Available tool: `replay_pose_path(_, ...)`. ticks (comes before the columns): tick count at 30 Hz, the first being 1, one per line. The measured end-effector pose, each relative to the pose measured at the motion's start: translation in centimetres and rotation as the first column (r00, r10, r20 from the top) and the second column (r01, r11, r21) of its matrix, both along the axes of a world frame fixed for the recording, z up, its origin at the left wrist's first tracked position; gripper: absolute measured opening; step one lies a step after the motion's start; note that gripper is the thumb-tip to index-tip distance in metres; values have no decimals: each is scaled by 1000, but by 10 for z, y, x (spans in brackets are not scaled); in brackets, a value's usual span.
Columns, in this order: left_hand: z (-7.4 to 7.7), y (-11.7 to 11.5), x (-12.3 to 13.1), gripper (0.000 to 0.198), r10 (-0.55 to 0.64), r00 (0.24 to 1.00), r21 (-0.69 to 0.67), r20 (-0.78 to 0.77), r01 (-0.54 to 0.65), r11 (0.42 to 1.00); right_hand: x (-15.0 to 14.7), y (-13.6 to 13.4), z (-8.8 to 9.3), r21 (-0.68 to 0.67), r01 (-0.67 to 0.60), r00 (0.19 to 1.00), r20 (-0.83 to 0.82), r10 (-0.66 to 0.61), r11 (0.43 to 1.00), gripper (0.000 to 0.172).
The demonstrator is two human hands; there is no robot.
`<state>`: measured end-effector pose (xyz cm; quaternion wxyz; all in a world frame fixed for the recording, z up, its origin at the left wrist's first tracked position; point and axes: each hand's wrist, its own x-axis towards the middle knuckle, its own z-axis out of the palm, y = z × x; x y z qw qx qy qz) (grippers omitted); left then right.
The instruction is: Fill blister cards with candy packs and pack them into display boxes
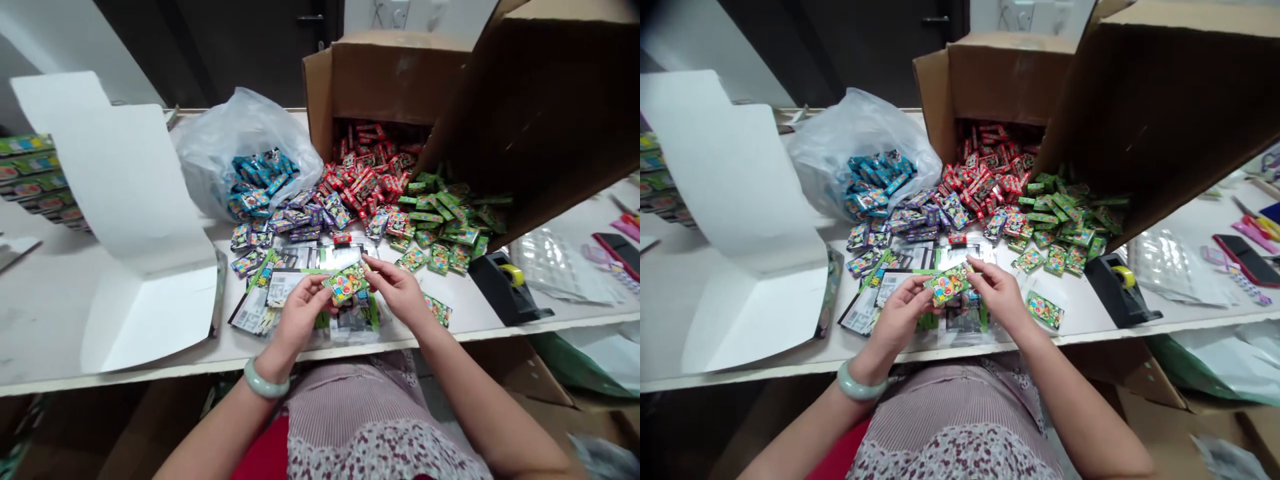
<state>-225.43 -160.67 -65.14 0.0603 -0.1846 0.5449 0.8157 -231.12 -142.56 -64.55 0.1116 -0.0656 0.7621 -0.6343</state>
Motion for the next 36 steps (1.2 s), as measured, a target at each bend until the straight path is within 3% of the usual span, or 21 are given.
replay_pose_path(3, 0, -7, 6, 39, 17, 1000, 37, 23, -17, 999, 9, -7, 0, 118, -59, 988, -138, 75, 991, 40)
replay_pose_path(6, 1, -9, 8, 39, 25, 999, 60, 40, -27, 998, 16, -15, 1, 224, -24, 961, -264, 84, 974, 48)
replay_pose_path(11, -1, -7, 11, 38, 86, 996, 64, 34, -88, 994, 21, -25, 0, 208, 27, 933, -356, 50, 978, 37)
replay_pose_path(15, 0, -9, 15, 38, 71, 997, 67, 35, -73, 995, 20, -25, 1, 177, 14, 940, -337, 47, 984, 35)
replay_pose_path(19, 5, -14, 17, 34, 4, 998, 94, 64, -10, 996, 16, -17, 8, 257, -42, 932, -338, 130, 965, 33)
replay_pose_path(22, 8, -22, 14, 31, 32, 999, 36, 41, -34, 999, 14, -5, 18, 210, -186, 943, -237, 235, 960, 20)
replay_pose_path(25, 10, -32, 9, 37, 144, 989, -17, -18, -144, 989, 13, 6, 29, 225, -378, 897, -150, 416, 898, 24)
replay_pose_path(27, 11, -37, 4, 35, 178, 983, -80, -46, -181, 980, 11, 9, 36, 334, -403, 844, -224, 487, 852, 38)
replay_pose_path(29, 12, -38, 1, 25, 94, 992, -188, -81, -107, 976, 9, 9, 43, 481, -391, 760, -311, 570, 785, 63)
replay_pose_path(32, 14, -32, -3, 15, -111, 986, -300, -126, 68, 951, 6, 0, 49, 645, -462, 584, -294, 756, 608, 96)
replay_pose_path(34, 13, -27, -3, 14, -167, 977, -309, -135, 119, 944, 7, -7, 50, 659, -531, 510, -255, 822, 533, 99)
replay_pose_path(36, 11, -26, -2, 17, -206, 970, -315, -129, 156, 936, 9, -10, 48, 619, -576, 506, -243, 828, 534, 93)
